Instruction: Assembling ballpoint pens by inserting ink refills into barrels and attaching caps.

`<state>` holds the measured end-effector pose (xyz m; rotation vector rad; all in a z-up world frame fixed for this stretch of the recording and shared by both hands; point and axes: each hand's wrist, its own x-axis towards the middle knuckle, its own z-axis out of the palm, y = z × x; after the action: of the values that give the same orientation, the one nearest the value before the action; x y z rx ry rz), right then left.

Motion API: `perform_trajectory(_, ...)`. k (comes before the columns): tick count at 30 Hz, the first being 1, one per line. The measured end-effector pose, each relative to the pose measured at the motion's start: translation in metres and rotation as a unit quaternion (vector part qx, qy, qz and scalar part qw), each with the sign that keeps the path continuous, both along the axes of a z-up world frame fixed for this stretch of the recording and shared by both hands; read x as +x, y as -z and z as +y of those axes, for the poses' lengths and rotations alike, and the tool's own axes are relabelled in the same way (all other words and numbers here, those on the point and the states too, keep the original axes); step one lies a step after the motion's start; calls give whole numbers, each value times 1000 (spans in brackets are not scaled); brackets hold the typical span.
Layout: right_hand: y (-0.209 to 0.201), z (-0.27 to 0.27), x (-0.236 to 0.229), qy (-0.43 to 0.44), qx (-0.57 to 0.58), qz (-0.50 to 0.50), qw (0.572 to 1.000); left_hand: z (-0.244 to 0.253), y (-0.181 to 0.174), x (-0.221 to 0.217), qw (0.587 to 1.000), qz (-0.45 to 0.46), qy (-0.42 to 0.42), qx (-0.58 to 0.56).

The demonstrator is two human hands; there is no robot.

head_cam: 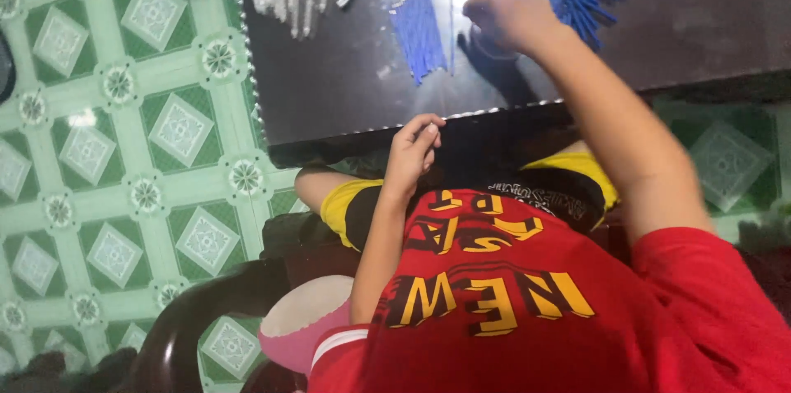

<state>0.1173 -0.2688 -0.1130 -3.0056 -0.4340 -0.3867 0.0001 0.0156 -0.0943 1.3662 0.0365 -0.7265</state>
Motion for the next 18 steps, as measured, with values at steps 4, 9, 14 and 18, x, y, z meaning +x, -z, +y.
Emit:
perform_trajectory(4, -12, 10, 11, -113, -206, 119, 965, 12, 17, -2, 999, 22, -45, -9)
perform_trajectory(9, 15, 7, 30, -145, -173, -6, 974, 8, 24, -3, 997, 22, -66, -26)
perform_trajectory(14, -26, 28, -45, -8, 39, -65, 997, 2, 16, 2, 998, 25, -65, -4)
perform_trajectory(18, -3, 61, -123, 56, 489, 173, 853, -18, 37, 5, 1000, -7, 1, -2)
